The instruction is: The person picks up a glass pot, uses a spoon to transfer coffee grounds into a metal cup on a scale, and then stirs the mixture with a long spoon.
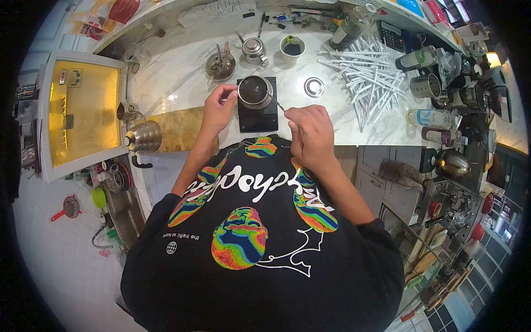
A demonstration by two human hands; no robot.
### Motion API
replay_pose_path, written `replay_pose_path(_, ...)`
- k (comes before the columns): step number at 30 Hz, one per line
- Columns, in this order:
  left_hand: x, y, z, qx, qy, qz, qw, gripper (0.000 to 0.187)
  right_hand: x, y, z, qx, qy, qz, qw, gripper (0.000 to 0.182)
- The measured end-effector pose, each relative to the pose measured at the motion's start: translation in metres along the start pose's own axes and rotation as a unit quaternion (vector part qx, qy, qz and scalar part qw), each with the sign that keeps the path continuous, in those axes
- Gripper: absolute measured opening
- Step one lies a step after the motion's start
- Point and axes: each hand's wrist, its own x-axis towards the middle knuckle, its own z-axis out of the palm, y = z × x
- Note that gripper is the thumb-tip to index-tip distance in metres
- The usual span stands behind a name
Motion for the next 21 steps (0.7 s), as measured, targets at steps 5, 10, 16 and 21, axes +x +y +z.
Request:
replay_pose_path(5,0.001,-0.003,0.001,0.003,-0.002,0.008,1.000,0.017,0.006,-0.003,0.002,0.013,-0.007,-0.027,1.000,0.021)
replay_pose_path(10,-0.002,0.005,0.000,0.010,0.006,0.001,1.000,0.017,0.008,0.002,0.003,-0.001,0.005,-0.014,1.000,0.019)
replay_pose_path(16,-0.001,0.001,0.002,0.003,0.000,-0.010,1.000,0.017,0.007,0.004,0.005,0.006,0.000,-0.024,1.000,0.016)
replay_pose_path(21,-0.004,0.006,0.002,0.007,0.011,-0.003,1.000,0.017,0.009,0.002,0.001,0.002,0.002,-0.016,1.000,0.015)
